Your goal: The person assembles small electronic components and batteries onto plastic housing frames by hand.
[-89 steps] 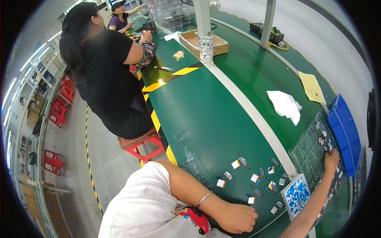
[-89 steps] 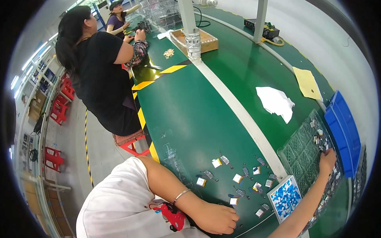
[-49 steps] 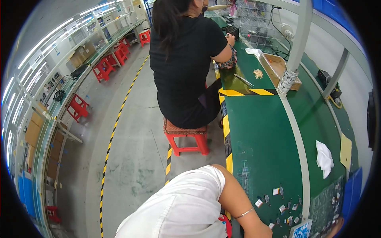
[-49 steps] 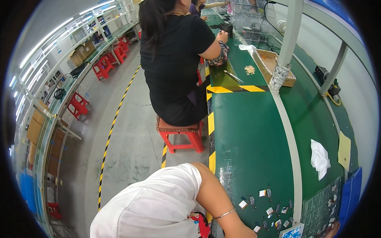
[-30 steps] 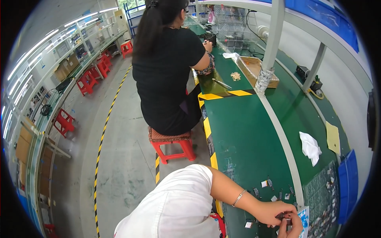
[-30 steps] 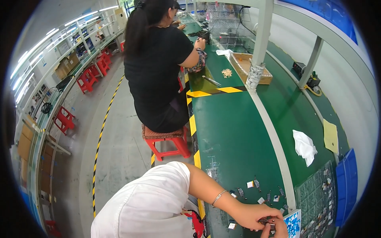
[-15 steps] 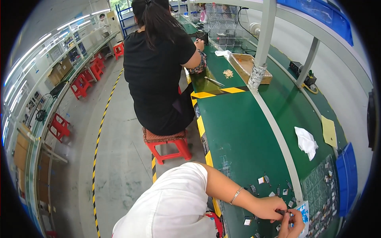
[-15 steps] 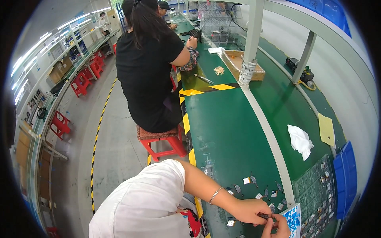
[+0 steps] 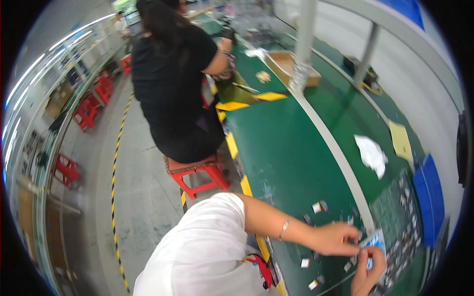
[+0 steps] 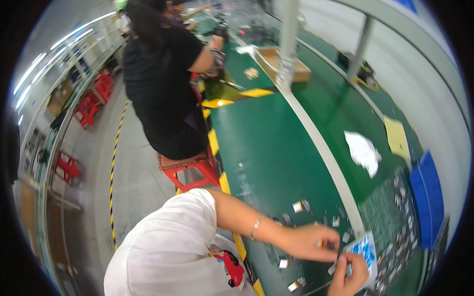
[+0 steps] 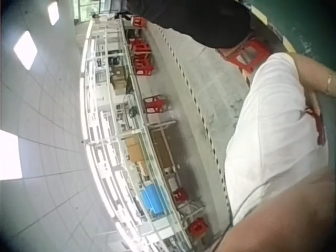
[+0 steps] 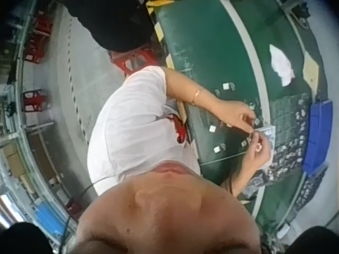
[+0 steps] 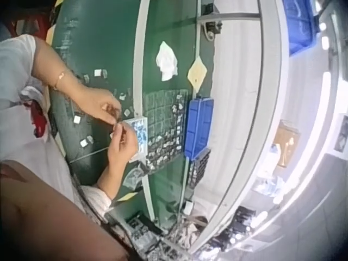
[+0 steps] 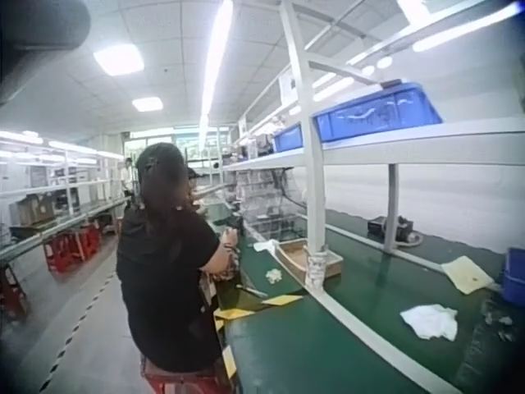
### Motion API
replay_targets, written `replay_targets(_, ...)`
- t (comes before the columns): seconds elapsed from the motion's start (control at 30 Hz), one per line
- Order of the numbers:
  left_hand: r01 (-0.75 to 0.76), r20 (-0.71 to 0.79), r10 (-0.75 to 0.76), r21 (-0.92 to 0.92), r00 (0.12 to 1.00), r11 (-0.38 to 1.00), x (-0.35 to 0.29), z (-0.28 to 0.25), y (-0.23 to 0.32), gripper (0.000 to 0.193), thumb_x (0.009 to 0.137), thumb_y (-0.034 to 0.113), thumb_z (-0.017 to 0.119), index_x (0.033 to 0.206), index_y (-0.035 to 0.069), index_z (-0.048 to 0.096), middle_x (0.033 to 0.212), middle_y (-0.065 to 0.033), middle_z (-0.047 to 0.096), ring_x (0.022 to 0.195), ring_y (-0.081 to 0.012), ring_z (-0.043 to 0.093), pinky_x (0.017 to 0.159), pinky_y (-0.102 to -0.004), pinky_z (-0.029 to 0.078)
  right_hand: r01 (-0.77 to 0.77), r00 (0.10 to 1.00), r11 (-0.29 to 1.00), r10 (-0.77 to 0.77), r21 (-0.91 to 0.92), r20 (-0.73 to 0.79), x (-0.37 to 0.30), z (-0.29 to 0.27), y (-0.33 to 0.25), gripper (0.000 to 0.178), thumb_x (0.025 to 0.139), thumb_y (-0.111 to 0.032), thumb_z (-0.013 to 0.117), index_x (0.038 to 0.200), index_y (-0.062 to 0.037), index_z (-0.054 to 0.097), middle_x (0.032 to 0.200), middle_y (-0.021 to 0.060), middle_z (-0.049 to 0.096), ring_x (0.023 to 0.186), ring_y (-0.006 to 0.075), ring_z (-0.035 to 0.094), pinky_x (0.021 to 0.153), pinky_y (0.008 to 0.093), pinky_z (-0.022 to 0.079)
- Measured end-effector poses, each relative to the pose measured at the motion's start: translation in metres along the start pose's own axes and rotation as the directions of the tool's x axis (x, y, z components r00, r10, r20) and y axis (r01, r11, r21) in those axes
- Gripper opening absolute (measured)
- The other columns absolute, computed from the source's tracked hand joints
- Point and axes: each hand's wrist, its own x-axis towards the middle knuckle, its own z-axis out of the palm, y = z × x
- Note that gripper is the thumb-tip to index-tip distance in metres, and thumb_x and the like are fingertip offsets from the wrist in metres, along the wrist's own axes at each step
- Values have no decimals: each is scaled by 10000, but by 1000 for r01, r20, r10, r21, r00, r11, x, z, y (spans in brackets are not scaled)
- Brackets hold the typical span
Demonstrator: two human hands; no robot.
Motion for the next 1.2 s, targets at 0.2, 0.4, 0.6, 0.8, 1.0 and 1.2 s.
replay_targets(0.2,312,-70,-437,-600,897,737,18,-36,-11,161,885,224,580,916,67,566,738,-19,538,615,-82,542,515,-232,482,101,994,983,-95,155,-48,29,10,30,135,852,-79,569,834,35,638,701,51,585,637,111,525,589,244,407)
replay_targets(0.4,299,-24,-351,-472,936,830,29,-31,-1,108,827,152,659,829,77,580,764,26,538,579,-31,470,472,-187,377,-140,989,883,108,448,97,41,6,64,224,909,-142,527,882,36,661,750,55,628,669,97,550,614,236,449)
replay_targets(0.6,218,-6,-219,-18,976,976,19,-16,0,122,758,14,701,805,52,595,787,22,576,589,16,420,471,-157,288,-216,972,839,136,499,192,31,23,67,236,909,-170,547,795,11,645,695,26,601,603,72,544,548,215,446)
replay_targets(0.8,207,-30,-208,-32,978,978,17,-16,-3,91,782,-7,667,863,21,637,765,7,610,580,5,459,467,-152,294,-191,976,877,120,440,184,31,24,70,233,899,-178,574,761,6,616,700,11,589,606,57,528,536,208,424)
replay_targets(1.0,421,29,-427,-242,904,874,21,-23,-1,79,793,-12,647,870,-1,661,720,-4,619,567,-6,477,457,-173,327,-19,995,854,-33,520,91,34,27,75,65,856,-48,589,886,-3,625,817,20,599,698,71,539,631,226,445)
replay_targets(1.2,525,233,-483,-539,844,658,21,-27,-10,100,811,47,654,896,-4,665,660,3,581,474,-17,401,411,-190,269,-2,979,815,-116,579,168,36,25,81,145,823,25,606,962,2,644,863,43,618,771,104,570,716,256,468)
